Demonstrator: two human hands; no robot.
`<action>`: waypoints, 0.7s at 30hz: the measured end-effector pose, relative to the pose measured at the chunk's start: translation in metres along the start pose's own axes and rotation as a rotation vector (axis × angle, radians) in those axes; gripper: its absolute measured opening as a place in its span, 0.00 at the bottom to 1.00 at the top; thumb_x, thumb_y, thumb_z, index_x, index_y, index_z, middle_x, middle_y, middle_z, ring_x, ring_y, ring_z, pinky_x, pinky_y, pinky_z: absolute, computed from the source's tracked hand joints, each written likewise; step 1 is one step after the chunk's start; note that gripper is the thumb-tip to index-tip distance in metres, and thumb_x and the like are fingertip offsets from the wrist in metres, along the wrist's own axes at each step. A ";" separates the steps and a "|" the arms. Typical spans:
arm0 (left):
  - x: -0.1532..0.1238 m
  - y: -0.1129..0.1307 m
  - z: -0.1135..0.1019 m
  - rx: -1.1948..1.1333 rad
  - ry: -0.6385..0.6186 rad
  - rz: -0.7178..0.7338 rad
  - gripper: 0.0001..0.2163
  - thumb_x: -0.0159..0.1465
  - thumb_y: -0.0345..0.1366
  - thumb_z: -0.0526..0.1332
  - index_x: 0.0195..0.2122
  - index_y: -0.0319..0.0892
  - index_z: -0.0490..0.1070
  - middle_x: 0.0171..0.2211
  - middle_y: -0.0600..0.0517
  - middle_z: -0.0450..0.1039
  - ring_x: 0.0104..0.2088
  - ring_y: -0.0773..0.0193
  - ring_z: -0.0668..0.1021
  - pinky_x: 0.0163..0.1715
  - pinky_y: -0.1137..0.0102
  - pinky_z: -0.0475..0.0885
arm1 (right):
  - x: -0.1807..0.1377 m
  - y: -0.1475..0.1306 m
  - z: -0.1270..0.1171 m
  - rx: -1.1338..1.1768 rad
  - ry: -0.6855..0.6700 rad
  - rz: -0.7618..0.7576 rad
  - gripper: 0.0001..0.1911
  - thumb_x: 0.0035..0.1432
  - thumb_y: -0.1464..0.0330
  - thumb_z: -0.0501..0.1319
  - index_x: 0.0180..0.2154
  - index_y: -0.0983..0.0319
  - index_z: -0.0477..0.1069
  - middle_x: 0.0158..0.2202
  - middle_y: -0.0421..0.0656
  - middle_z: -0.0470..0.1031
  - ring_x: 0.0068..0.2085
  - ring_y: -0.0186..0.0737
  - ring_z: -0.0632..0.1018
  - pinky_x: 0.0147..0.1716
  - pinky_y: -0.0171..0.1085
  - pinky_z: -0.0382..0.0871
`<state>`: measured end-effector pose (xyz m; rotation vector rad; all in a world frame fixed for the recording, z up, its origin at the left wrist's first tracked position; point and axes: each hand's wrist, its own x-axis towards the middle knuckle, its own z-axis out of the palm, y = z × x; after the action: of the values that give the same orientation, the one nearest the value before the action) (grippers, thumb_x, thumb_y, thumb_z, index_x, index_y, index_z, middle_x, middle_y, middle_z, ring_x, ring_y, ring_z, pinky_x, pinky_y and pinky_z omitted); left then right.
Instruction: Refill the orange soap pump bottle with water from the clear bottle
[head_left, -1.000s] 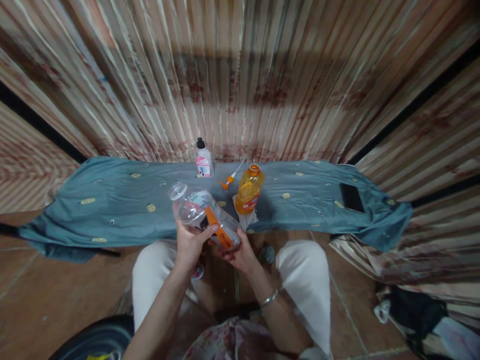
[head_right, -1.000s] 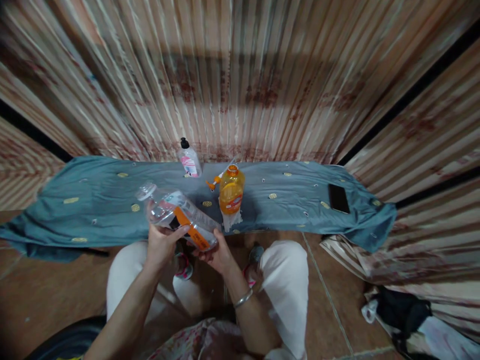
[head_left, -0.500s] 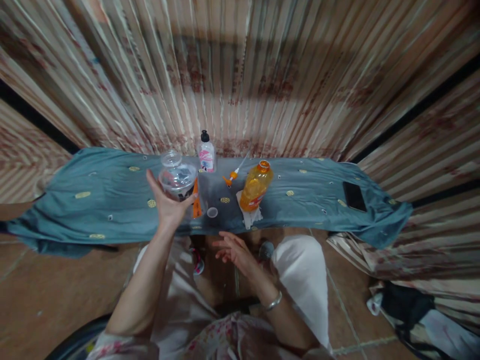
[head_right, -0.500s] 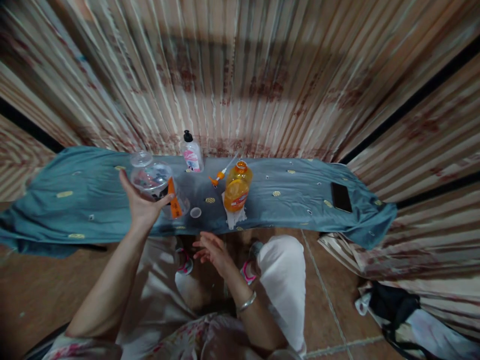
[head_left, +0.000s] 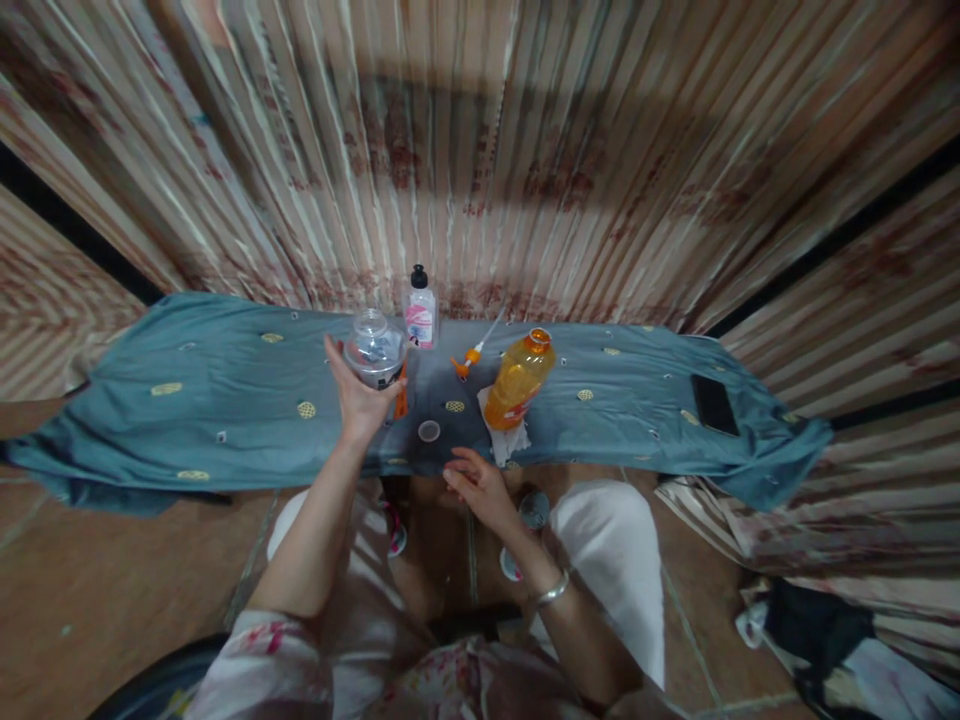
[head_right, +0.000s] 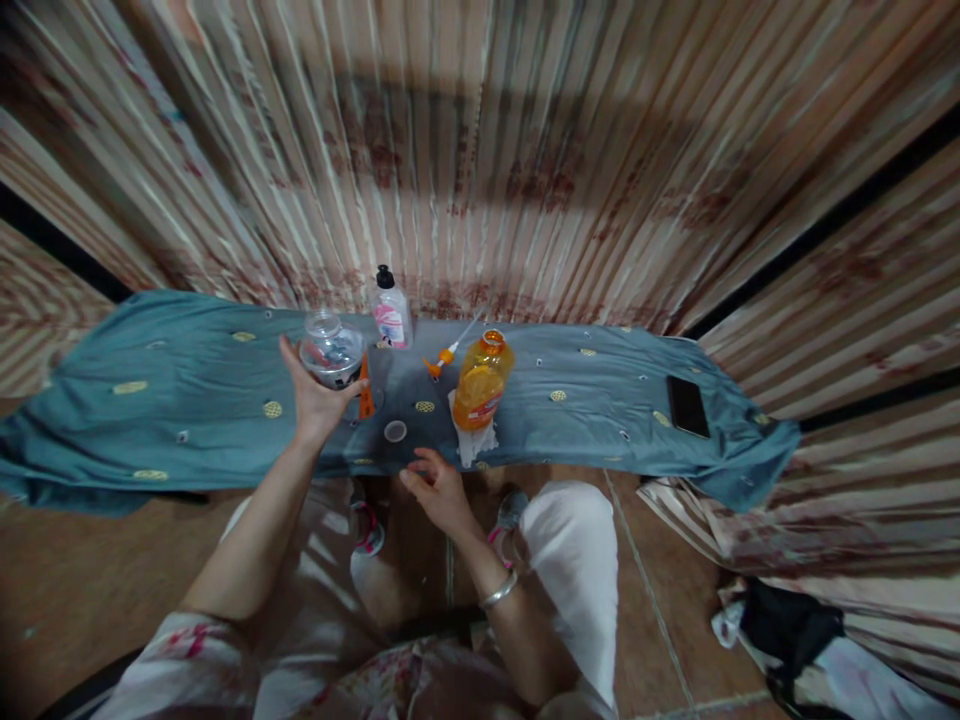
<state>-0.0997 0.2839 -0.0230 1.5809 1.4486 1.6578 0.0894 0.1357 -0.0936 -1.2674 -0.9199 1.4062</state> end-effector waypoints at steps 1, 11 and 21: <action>-0.001 -0.002 0.000 -0.005 0.001 -0.010 0.62 0.44 0.32 0.79 0.73 0.41 0.39 0.76 0.38 0.39 0.76 0.45 0.49 0.76 0.54 0.45 | 0.004 0.000 0.000 -0.021 0.007 -0.016 0.25 0.47 0.57 0.74 0.47 0.56 0.75 0.37 0.40 0.81 0.29 0.35 0.78 0.23 0.32 0.66; -0.006 -0.005 0.001 -0.040 -0.002 -0.036 0.65 0.44 0.38 0.80 0.73 0.35 0.36 0.77 0.35 0.35 0.76 0.42 0.44 0.76 0.55 0.41 | 0.018 0.000 0.007 -0.199 0.037 -0.117 0.25 0.49 0.56 0.73 0.49 0.55 0.76 0.41 0.43 0.81 0.37 0.40 0.79 0.43 0.44 0.75; -0.013 0.003 -0.002 -0.082 -0.005 -0.047 0.67 0.45 0.44 0.80 0.74 0.39 0.30 0.77 0.34 0.31 0.76 0.42 0.44 0.75 0.52 0.48 | -0.003 0.007 -0.006 -0.232 0.048 -0.130 0.25 0.54 0.55 0.69 0.53 0.55 0.75 0.44 0.45 0.82 0.41 0.43 0.81 0.45 0.45 0.76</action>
<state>-0.0971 0.2715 -0.0259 1.4943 1.3864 1.6630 0.0937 0.1306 -0.1003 -1.3793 -1.1367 1.1885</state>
